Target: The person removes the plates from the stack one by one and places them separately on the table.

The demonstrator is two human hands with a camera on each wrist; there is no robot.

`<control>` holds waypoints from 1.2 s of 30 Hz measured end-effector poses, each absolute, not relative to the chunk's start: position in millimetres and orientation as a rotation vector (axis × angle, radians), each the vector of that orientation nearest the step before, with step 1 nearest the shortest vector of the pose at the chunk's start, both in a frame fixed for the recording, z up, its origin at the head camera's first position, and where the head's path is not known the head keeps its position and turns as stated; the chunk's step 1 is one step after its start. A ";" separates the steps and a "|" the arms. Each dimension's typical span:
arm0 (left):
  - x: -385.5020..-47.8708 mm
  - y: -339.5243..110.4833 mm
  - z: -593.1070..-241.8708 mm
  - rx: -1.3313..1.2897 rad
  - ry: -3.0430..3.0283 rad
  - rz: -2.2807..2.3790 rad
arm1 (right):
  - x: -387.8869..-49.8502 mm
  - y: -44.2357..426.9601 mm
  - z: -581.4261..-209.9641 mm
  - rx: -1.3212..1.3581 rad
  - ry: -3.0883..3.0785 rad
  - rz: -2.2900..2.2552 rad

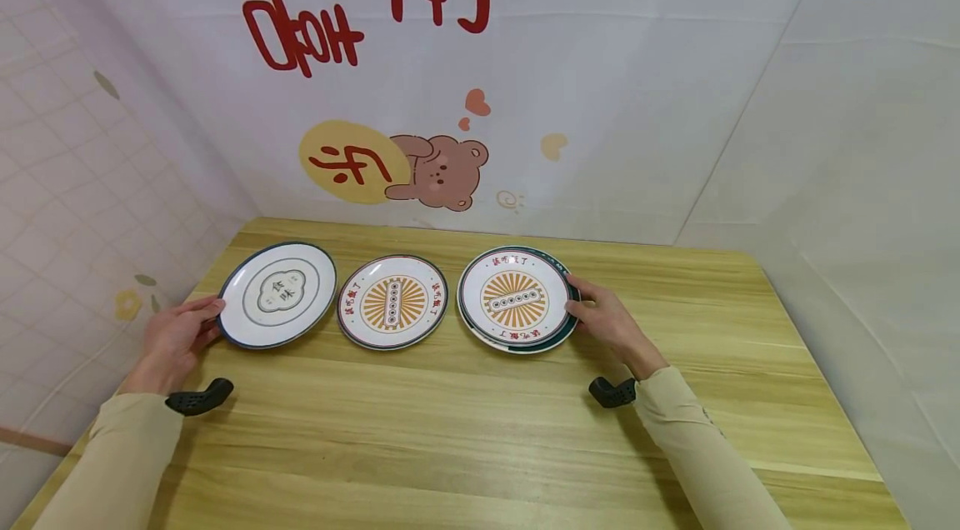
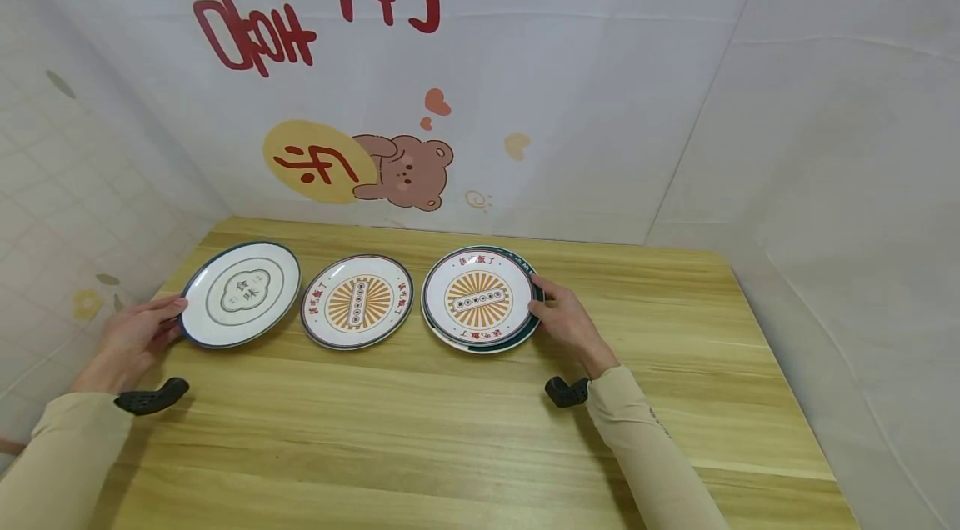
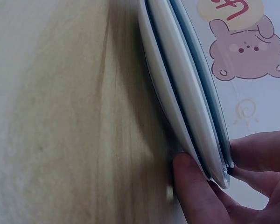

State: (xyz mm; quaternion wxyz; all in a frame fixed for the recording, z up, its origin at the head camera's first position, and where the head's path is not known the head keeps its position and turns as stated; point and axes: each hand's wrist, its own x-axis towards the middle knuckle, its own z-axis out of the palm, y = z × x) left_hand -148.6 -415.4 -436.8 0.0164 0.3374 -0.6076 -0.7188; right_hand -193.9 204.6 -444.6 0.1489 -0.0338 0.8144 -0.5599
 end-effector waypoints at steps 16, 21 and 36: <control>-152.1 -418.4 -441.3 1.140 -1.941 -2.147 | -194.0 204.0 -441.5 -0.108 2.333 -1.625; -152.5 -417.0 -443.4 1.167 -1.984 -2.098 | -194.3 203.6 -442.9 -0.101 2.326 -1.635; -144.7 -417.1 -449.8 1.026 -2.122 -1.978 | -192.9 203.6 -443.9 -0.110 2.311 -1.652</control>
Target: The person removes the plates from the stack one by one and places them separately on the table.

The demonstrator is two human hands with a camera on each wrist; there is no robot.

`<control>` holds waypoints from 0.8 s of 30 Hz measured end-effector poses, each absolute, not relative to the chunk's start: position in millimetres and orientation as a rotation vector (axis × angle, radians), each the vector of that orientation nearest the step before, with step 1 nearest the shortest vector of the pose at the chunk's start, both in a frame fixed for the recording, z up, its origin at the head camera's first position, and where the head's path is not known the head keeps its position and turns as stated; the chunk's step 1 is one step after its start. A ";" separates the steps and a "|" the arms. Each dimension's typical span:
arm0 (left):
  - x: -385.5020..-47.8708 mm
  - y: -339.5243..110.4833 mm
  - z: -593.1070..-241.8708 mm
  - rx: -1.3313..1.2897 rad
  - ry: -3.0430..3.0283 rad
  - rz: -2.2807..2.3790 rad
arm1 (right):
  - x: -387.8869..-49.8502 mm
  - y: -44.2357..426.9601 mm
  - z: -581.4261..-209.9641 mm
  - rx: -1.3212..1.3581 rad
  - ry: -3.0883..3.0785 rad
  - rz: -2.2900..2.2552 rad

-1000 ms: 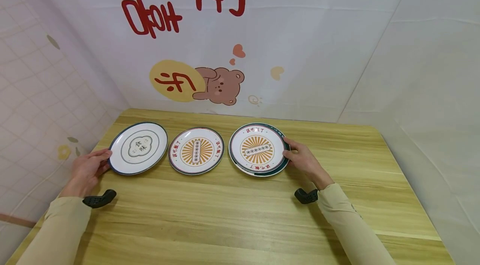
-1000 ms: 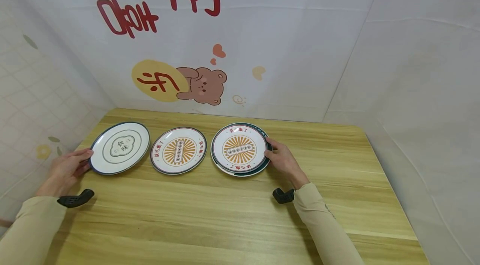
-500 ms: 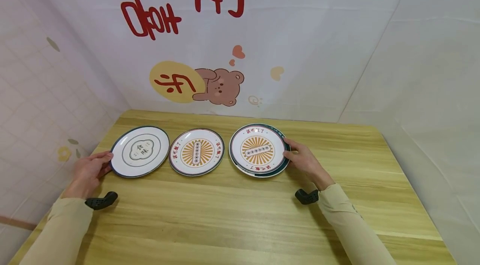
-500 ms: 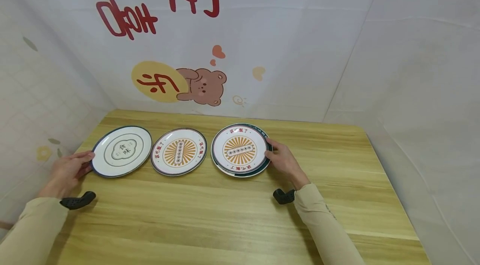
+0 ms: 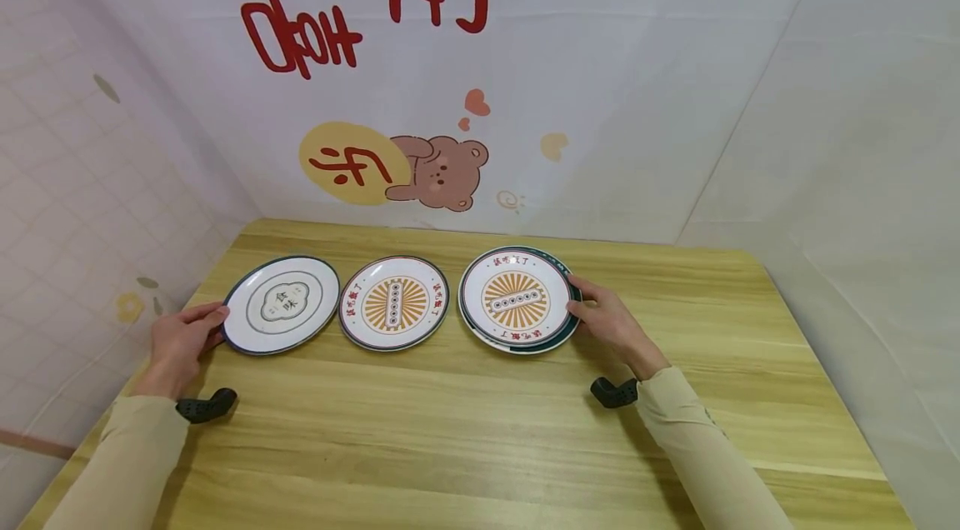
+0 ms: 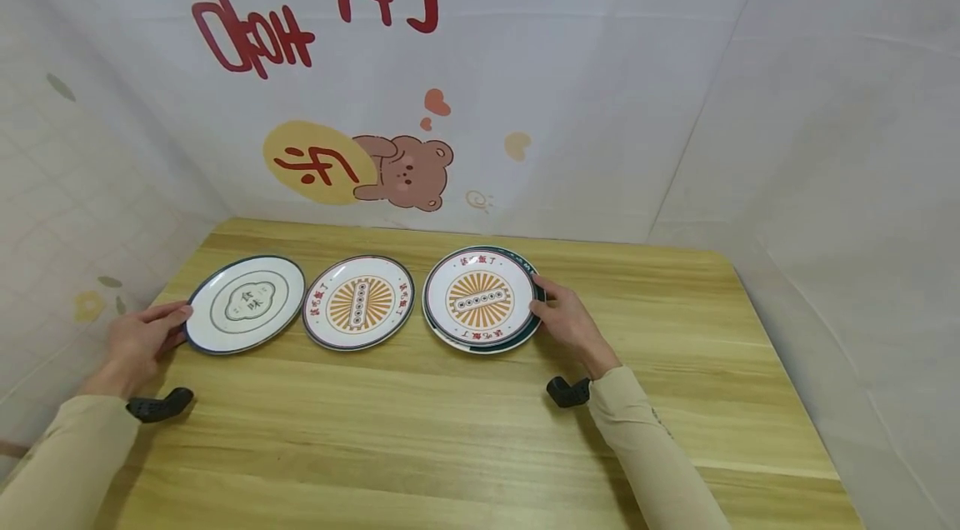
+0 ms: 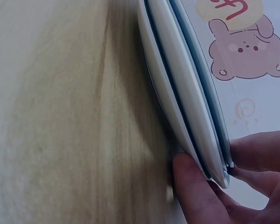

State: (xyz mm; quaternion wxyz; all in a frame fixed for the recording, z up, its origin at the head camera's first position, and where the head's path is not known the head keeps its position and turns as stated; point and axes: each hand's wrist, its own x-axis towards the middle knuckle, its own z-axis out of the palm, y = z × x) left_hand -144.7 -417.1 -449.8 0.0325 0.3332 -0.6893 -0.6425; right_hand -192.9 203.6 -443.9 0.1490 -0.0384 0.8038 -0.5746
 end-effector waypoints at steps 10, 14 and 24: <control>-141.8 -414.3 -453.1 0.913 -2.338 -1.625 | -191.2 203.6 -443.8 -0.144 2.345 -1.641; -137.0 -398.8 -445.9 0.820 -2.516 -1.217 | -189.6 203.4 -443.0 -0.145 2.366 -1.620; -138.9 -317.0 -418.5 0.405 -2.401 -1.267 | -192.9 204.8 -447.6 -0.152 2.382 -1.604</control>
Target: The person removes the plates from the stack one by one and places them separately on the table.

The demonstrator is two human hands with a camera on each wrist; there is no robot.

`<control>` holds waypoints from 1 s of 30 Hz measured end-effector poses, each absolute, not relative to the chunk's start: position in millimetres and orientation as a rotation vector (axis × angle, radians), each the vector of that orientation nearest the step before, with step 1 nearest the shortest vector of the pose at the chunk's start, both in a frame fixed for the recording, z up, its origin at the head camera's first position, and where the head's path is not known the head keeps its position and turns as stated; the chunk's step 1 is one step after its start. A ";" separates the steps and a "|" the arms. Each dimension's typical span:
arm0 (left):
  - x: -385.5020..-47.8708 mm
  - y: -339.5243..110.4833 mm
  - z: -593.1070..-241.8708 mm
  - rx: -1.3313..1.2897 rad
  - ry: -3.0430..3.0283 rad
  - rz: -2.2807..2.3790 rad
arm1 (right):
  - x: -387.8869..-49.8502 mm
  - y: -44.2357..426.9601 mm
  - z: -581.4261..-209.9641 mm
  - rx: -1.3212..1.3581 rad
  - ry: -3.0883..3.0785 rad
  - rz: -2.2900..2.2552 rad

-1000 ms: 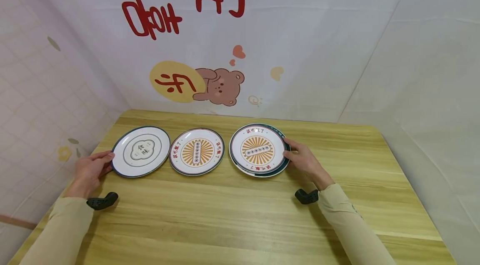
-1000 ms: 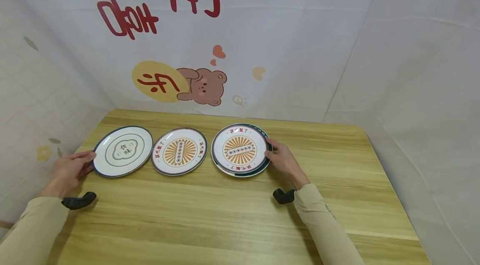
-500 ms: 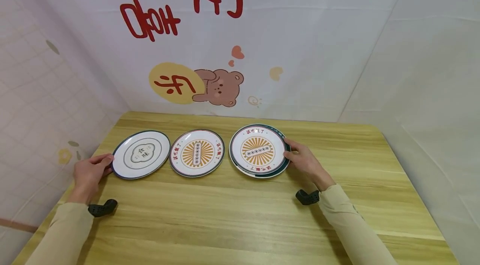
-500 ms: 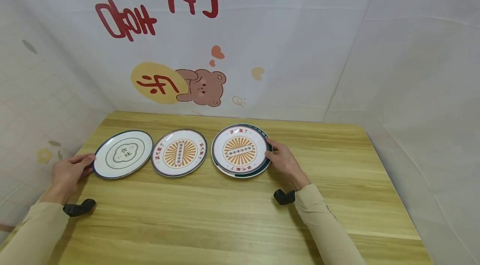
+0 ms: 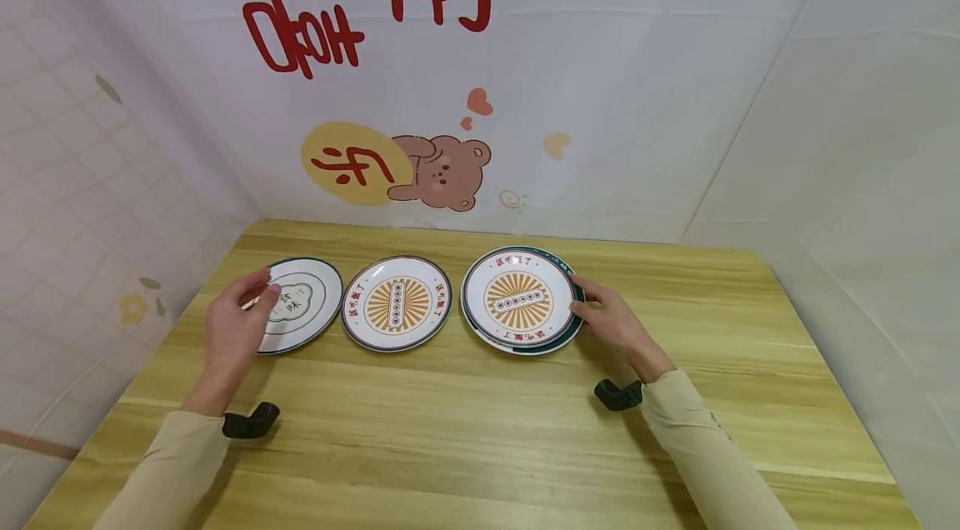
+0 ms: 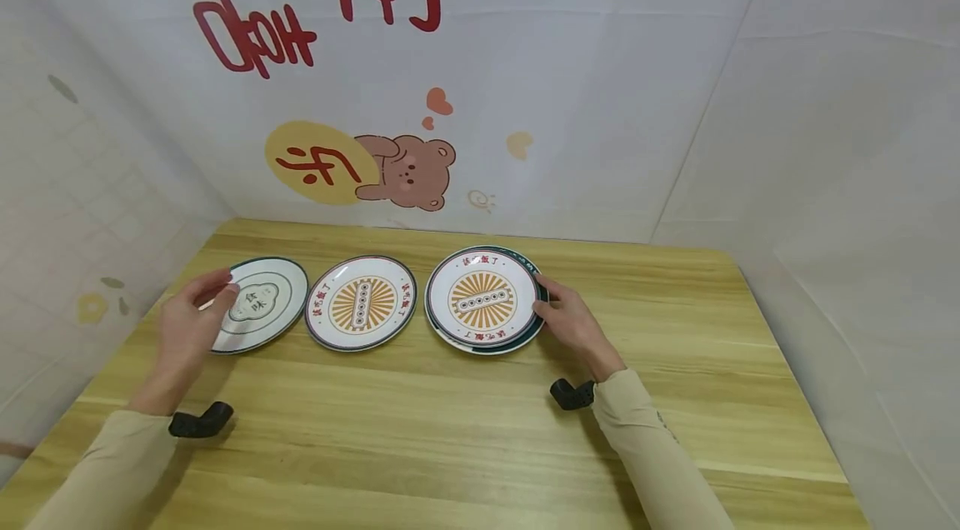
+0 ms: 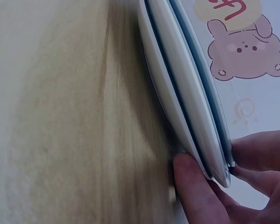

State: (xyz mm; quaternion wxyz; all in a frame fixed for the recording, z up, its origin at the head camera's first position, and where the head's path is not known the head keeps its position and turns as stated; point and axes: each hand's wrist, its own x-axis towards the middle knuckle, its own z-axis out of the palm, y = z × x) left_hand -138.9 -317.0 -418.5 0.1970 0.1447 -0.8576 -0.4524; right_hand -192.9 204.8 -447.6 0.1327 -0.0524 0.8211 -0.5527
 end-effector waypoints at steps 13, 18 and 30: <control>-141.0 -212.3 -418.6 0.035 -2.449 -1.716 | -193.2 204.9 -450.3 -0.153 2.367 -1.612; -139.7 -176.0 -423.8 -0.076 -2.421 -1.861 | -193.9 206.7 -447.6 -0.156 2.352 -1.624; -156.3 -119.8 -434.8 -0.038 -2.403 -2.184 | -198.9 209.9 -447.7 -0.162 2.313 -1.656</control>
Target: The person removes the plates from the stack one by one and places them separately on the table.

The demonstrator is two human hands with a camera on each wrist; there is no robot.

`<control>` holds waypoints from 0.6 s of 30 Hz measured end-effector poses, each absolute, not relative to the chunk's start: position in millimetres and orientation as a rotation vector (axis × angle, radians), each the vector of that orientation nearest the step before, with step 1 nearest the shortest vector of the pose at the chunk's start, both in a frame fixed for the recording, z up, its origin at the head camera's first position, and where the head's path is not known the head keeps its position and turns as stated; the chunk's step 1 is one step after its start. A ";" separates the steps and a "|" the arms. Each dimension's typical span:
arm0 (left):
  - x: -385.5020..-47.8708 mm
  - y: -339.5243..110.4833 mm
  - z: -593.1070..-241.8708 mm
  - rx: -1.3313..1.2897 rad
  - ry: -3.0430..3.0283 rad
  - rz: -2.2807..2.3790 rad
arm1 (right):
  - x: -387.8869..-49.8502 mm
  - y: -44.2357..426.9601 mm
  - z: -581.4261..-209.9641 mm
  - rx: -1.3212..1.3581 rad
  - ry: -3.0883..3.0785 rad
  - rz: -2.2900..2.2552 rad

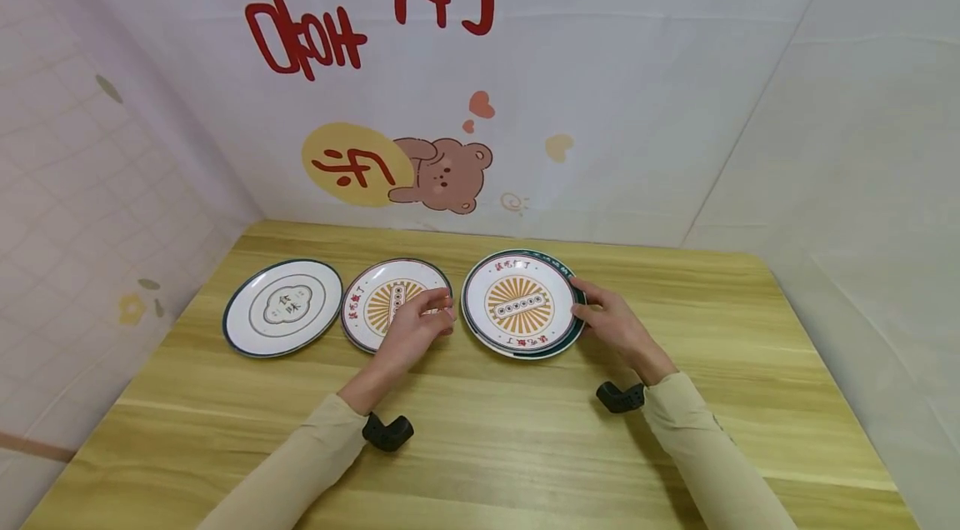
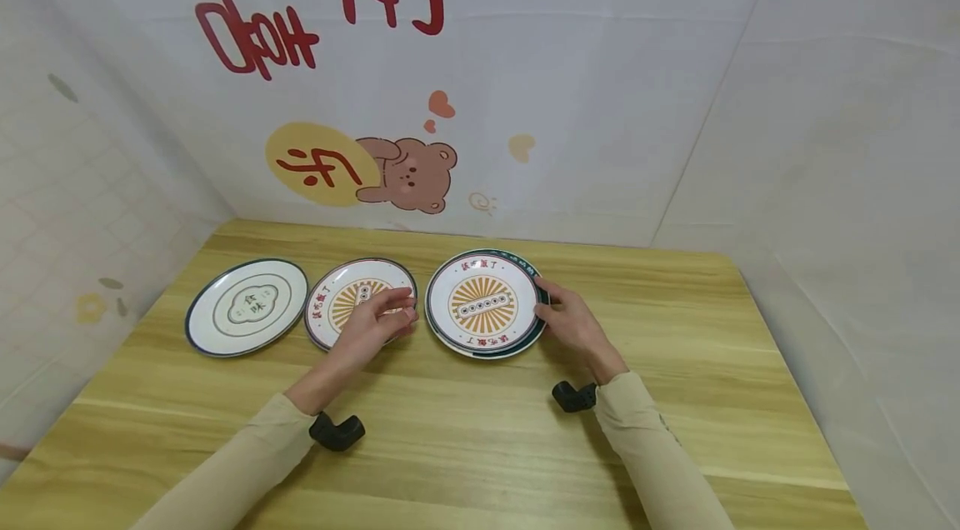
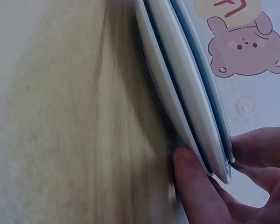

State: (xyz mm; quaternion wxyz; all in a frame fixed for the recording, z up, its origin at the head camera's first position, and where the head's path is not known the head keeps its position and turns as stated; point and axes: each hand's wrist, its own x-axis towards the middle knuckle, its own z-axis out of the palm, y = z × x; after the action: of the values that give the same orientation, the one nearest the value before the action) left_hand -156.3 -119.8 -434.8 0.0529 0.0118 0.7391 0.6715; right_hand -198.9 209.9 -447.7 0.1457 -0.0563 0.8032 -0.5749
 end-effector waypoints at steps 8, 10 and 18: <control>-158.6 -114.6 -439.9 -0.051 2.075 2.116 | -200.2 209.4 -450.4 -0.153 2.296 -1.673; -158.6 -114.4 -441.9 -0.073 2.062 2.136 | -199.8 209.3 -450.2 -0.150 2.293 -1.669; -158.5 -112.8 -444.5 -0.121 2.051 2.179 | -199.0 209.9 -449.3 -0.196 2.339 -1.627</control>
State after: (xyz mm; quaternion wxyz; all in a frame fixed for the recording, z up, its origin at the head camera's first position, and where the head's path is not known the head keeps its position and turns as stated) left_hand -158.5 -112.8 -444.5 0.0733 -0.0402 0.6831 0.7255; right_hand -199.0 209.9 -449.3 0.1422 -0.0681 0.8108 -0.5637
